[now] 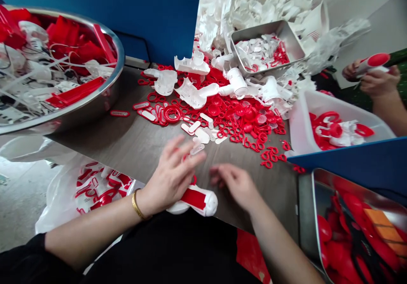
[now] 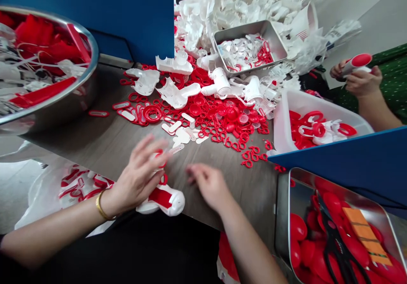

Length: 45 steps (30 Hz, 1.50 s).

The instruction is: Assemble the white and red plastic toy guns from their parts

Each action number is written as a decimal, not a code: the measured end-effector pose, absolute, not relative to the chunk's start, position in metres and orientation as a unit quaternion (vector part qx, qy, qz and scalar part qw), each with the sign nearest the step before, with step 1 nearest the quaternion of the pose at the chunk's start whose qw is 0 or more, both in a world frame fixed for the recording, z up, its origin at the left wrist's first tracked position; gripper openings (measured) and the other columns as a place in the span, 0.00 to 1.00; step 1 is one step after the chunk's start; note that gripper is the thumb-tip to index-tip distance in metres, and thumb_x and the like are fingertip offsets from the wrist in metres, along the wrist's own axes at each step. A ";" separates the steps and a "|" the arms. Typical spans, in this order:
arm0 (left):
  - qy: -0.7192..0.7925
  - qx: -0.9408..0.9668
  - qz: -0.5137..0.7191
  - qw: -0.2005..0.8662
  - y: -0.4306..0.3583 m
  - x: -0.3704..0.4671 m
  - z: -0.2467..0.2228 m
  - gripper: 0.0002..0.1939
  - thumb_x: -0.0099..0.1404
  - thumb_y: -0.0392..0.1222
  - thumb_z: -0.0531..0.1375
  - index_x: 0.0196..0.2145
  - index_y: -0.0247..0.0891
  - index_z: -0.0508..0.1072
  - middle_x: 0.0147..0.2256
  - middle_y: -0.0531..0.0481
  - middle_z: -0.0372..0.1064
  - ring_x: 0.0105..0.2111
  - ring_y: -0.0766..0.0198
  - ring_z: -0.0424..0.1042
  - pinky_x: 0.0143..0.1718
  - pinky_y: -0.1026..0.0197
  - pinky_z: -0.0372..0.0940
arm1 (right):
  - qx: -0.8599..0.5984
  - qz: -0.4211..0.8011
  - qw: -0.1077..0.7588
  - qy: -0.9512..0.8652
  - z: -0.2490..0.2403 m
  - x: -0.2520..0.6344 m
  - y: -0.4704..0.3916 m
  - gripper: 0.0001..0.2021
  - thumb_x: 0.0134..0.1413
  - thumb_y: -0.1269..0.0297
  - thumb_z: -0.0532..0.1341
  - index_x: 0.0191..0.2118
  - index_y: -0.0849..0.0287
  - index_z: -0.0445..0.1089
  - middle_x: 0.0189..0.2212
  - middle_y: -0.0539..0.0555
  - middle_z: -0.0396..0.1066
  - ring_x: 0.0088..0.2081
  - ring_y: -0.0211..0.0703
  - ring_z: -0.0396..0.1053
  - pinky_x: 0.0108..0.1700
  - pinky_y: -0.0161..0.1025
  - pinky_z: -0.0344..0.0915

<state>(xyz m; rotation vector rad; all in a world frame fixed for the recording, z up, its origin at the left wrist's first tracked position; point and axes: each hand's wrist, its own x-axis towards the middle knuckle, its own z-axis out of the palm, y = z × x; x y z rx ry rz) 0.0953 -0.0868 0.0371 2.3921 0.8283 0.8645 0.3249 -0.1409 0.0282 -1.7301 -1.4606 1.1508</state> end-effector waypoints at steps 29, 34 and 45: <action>0.227 0.923 0.202 0.237 -0.086 0.130 0.047 0.27 0.62 0.57 0.59 0.51 0.36 0.68 0.35 0.48 0.73 0.37 0.57 0.71 0.60 0.42 0.50 | -0.615 0.214 0.202 -0.732 0.038 0.366 -0.138 0.14 0.54 0.66 0.60 0.47 0.55 0.71 0.45 0.57 0.73 0.46 0.49 0.71 0.49 0.50 0.69; 0.244 0.920 0.223 0.212 -0.086 0.132 0.042 0.33 0.63 0.58 0.58 0.58 0.33 0.61 0.38 0.45 0.73 0.39 0.56 0.71 0.57 0.45 0.54 | -0.621 0.411 0.379 -0.549 0.056 0.321 -0.157 0.15 0.53 0.54 0.63 0.44 0.56 0.71 0.33 0.52 0.75 0.32 0.41 0.73 0.34 0.39 0.73; 0.216 0.912 0.248 0.246 -0.094 0.142 0.040 0.29 0.60 0.56 0.62 0.51 0.33 0.64 0.42 0.43 0.73 0.42 0.54 0.72 0.46 0.51 0.62 | -0.644 0.469 0.395 -0.457 0.053 0.315 -0.152 0.21 0.46 0.45 0.64 0.42 0.55 0.72 0.26 0.50 0.73 0.26 0.41 0.70 0.26 0.38 0.70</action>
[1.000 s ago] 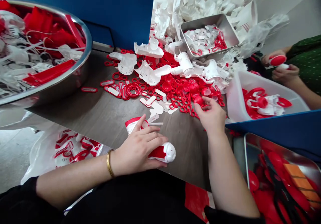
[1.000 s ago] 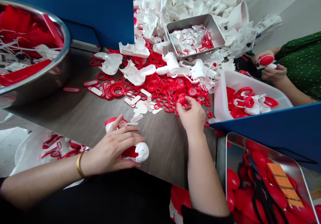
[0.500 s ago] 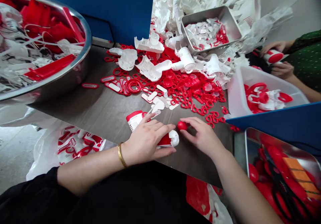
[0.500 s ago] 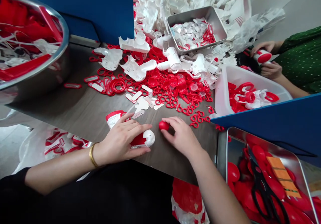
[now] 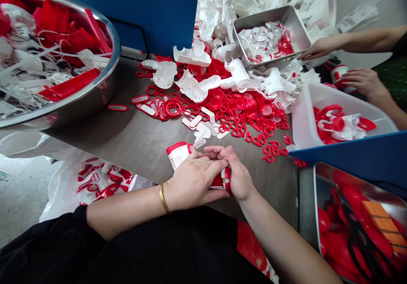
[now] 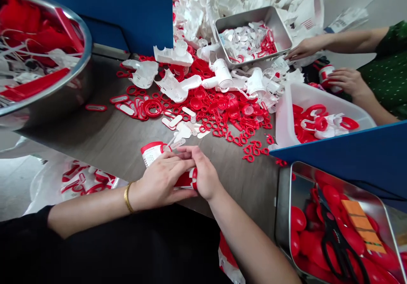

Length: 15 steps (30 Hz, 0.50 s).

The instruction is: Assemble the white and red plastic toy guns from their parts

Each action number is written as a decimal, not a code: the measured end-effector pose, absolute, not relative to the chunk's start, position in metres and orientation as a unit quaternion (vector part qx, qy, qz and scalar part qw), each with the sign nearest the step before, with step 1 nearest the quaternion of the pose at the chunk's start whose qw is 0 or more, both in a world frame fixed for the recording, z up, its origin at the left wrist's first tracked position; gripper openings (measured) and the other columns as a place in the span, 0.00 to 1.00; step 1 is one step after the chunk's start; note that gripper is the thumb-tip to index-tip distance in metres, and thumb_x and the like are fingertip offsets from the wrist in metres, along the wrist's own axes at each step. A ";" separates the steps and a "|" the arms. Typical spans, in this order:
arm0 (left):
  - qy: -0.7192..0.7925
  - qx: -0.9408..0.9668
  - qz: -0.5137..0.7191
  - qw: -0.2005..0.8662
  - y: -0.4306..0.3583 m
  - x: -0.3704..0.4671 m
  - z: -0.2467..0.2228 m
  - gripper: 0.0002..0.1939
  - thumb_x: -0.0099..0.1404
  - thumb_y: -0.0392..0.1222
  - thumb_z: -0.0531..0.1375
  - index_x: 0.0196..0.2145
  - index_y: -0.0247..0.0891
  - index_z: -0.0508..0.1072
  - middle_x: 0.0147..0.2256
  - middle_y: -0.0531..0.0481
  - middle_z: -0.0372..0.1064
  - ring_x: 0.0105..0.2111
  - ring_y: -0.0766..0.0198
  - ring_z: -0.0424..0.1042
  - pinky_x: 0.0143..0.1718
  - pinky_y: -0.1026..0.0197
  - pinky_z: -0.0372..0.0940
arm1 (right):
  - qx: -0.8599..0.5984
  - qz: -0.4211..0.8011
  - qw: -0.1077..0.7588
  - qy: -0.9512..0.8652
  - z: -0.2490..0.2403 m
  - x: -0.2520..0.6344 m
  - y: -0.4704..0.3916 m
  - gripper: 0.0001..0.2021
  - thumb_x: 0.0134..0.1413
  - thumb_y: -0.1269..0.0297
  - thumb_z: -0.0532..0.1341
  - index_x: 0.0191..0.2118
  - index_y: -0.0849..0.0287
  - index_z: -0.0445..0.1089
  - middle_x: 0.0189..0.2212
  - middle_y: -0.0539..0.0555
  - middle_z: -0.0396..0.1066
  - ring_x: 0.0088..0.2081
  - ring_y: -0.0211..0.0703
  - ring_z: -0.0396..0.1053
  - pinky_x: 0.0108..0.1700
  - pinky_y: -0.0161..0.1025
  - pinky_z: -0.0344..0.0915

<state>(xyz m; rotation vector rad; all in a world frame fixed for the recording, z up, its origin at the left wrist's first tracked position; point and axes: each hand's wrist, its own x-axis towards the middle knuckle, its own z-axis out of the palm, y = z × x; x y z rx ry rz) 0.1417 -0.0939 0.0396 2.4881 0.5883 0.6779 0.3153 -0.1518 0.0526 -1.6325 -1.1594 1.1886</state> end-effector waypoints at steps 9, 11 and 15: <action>0.155 0.937 0.178 0.258 -0.083 0.114 0.065 0.37 0.59 0.53 0.63 0.61 0.43 0.54 0.53 0.42 0.65 0.51 0.49 0.66 0.54 0.47 0.60 | -0.633 0.619 0.382 -0.264 0.032 0.317 -0.145 0.27 0.54 0.37 0.50 0.36 0.58 0.69 0.14 0.45 0.61 0.13 0.33 0.54 0.13 0.30 0.50; 0.205 0.918 0.183 0.285 -0.080 0.113 0.063 0.36 0.60 0.51 0.61 0.62 0.42 0.52 0.47 0.43 0.68 0.46 0.54 0.70 0.48 0.53 0.64 | -0.683 0.517 0.376 -0.352 0.027 0.335 -0.128 0.29 0.57 0.39 0.46 0.42 0.59 0.70 0.23 0.52 0.70 0.21 0.39 0.65 0.21 0.35 0.62; 0.233 0.883 0.217 0.345 -0.074 0.116 0.060 0.34 0.58 0.50 0.62 0.58 0.40 0.56 0.45 0.46 0.69 0.45 0.56 0.71 0.45 0.58 0.66 | -0.849 0.063 0.216 -0.478 0.021 0.396 -0.067 0.15 0.53 0.57 0.58 0.42 0.61 0.73 0.41 0.62 0.70 0.45 0.53 0.67 0.47 0.49 0.64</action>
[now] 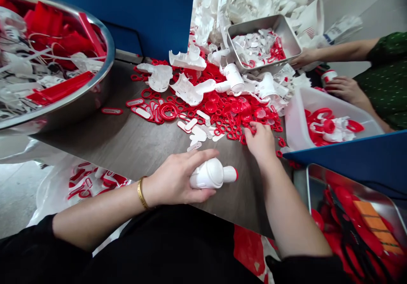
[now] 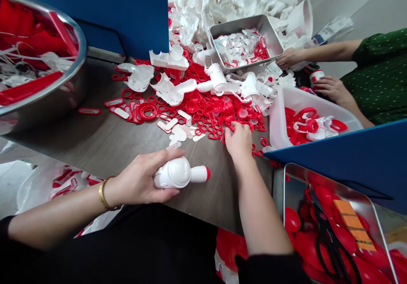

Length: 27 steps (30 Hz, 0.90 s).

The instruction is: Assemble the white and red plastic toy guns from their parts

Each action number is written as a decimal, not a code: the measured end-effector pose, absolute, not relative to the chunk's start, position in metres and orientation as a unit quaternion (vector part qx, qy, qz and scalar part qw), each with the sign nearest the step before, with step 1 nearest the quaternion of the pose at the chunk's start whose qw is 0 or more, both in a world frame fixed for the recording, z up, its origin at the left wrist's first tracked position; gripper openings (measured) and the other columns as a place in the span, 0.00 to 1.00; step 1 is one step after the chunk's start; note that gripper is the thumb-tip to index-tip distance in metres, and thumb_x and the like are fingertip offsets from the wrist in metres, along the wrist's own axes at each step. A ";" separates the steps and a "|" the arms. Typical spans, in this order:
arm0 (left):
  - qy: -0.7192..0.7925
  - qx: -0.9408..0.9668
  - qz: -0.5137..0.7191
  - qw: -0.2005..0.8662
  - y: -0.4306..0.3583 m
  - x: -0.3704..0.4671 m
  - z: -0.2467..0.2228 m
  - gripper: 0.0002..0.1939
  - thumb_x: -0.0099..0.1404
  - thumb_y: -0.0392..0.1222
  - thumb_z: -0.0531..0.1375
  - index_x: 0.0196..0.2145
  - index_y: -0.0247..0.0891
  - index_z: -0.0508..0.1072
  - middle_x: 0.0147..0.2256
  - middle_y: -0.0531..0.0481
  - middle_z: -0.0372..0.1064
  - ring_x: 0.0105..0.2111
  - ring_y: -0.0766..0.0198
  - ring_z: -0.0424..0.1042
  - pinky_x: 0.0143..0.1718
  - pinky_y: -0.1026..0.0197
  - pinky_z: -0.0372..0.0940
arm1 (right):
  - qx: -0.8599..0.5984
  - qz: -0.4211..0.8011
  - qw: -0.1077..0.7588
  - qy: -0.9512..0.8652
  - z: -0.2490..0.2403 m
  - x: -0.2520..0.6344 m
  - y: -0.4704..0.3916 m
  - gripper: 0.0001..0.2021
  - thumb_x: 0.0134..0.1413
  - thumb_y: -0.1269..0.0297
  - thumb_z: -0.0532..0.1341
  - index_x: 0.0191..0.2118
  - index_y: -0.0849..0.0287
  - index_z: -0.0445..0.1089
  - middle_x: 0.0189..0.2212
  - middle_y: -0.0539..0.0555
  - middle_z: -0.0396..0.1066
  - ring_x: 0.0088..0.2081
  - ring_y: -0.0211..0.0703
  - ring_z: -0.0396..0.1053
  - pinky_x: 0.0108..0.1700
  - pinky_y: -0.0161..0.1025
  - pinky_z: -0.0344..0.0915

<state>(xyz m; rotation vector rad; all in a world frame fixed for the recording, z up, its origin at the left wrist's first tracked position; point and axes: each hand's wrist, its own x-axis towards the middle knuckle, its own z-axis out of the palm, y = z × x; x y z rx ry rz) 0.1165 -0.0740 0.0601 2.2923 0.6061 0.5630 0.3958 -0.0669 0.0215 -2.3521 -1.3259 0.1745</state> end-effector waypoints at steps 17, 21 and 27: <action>0.171 0.884 0.175 0.398 -0.067 0.117 0.069 0.28 0.56 0.52 0.65 0.51 0.42 0.65 0.43 0.49 0.71 0.42 0.60 0.71 0.42 0.62 0.65 | -0.733 0.059 0.296 -0.609 -0.004 0.370 -0.116 0.13 0.59 0.60 0.54 0.40 0.60 0.73 0.36 0.59 0.72 0.39 0.47 0.70 0.43 0.46 0.69; 0.181 0.892 0.159 0.383 -0.067 0.122 0.069 0.27 0.56 0.54 0.64 0.51 0.43 0.65 0.41 0.50 0.71 0.40 0.60 0.72 0.41 0.61 0.65 | -0.745 0.008 0.290 -0.601 0.012 0.387 -0.032 0.16 0.54 0.69 0.54 0.47 0.63 0.72 0.51 0.67 0.67 0.53 0.59 0.63 0.55 0.61 0.59; 0.219 0.892 0.197 0.344 -0.068 0.117 0.067 0.26 0.58 0.50 0.63 0.52 0.45 0.62 0.42 0.51 0.72 0.39 0.61 0.74 0.39 0.63 0.67 | -0.716 0.023 0.299 -0.631 0.057 0.389 -0.070 0.15 0.58 0.64 0.55 0.49 0.55 0.72 0.53 0.58 0.69 0.55 0.47 0.65 0.59 0.48 0.60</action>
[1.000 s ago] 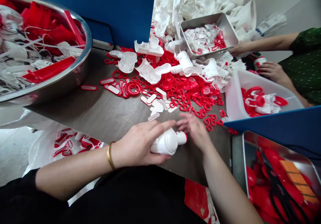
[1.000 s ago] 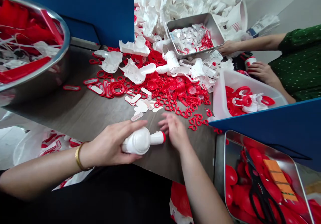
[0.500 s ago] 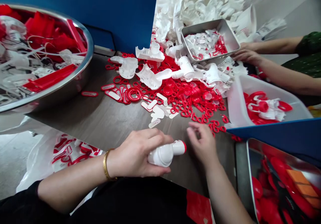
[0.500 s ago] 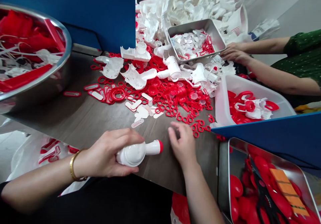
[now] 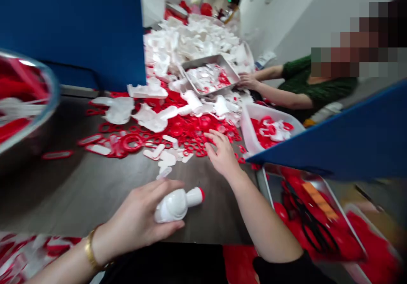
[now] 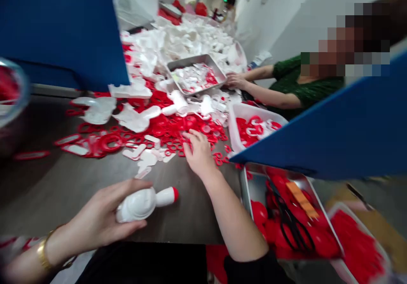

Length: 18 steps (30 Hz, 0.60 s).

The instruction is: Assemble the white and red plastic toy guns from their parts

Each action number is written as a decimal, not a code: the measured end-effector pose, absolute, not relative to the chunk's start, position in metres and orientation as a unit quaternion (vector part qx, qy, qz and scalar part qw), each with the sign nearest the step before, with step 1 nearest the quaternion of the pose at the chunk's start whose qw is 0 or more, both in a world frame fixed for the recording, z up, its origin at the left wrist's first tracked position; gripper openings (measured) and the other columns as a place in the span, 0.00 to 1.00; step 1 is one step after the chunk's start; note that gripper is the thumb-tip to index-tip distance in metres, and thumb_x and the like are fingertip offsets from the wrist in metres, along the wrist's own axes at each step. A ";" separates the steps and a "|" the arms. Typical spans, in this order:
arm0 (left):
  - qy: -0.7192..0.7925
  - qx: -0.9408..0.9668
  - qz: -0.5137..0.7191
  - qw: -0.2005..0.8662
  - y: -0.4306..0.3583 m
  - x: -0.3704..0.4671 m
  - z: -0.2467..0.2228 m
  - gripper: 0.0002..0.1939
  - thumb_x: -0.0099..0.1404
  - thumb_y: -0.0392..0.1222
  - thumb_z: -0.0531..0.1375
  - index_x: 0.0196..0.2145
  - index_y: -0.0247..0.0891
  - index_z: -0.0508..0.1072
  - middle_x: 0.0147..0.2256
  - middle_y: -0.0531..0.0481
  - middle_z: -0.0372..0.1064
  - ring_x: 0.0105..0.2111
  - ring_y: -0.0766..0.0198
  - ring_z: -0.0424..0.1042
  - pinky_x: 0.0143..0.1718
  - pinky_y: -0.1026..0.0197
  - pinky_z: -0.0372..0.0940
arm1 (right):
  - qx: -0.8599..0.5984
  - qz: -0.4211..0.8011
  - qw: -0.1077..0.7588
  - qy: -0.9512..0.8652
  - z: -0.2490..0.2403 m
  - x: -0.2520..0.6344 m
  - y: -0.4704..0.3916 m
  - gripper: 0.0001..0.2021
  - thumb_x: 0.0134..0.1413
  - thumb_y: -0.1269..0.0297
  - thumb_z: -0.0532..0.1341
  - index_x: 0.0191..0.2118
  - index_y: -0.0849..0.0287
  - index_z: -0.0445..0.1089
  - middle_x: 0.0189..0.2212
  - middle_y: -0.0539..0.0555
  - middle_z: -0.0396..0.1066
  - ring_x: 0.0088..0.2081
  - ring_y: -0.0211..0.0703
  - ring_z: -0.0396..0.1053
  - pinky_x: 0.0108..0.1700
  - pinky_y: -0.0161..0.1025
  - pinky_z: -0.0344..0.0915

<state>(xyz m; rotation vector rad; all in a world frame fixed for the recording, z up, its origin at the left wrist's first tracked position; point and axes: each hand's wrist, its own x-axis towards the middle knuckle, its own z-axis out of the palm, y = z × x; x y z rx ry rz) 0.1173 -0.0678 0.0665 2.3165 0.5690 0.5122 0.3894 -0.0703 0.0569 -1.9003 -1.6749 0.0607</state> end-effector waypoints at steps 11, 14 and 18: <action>0.197 0.899 0.212 0.329 -0.068 0.119 0.059 0.25 0.61 0.54 0.60 0.53 0.48 0.61 0.44 0.50 0.72 0.39 0.58 0.74 0.38 0.59 0.68 | -0.921 0.100 0.098 -0.364 0.058 0.507 -0.303 0.05 0.41 0.62 0.64 0.29 0.54 0.74 0.28 0.51 0.77 0.30 0.47 0.74 0.34 0.42 0.68; 0.185 0.909 0.206 0.312 -0.072 0.125 0.062 0.25 0.61 0.53 0.61 0.53 0.48 0.61 0.43 0.50 0.72 0.39 0.58 0.74 0.39 0.59 0.68 | -0.936 0.058 0.086 -0.337 0.054 0.517 -0.291 0.08 0.46 0.57 0.61 0.30 0.54 0.74 0.25 0.53 0.75 0.30 0.49 0.73 0.34 0.45 0.66; 0.161 0.922 0.179 0.303 -0.077 0.132 0.067 0.27 0.60 0.53 0.62 0.53 0.45 0.60 0.43 0.50 0.71 0.38 0.61 0.74 0.38 0.62 0.67 | -0.950 0.007 0.072 -0.303 0.070 0.524 -0.278 0.10 0.49 0.55 0.61 0.30 0.54 0.75 0.25 0.60 0.74 0.33 0.61 0.73 0.37 0.54 0.64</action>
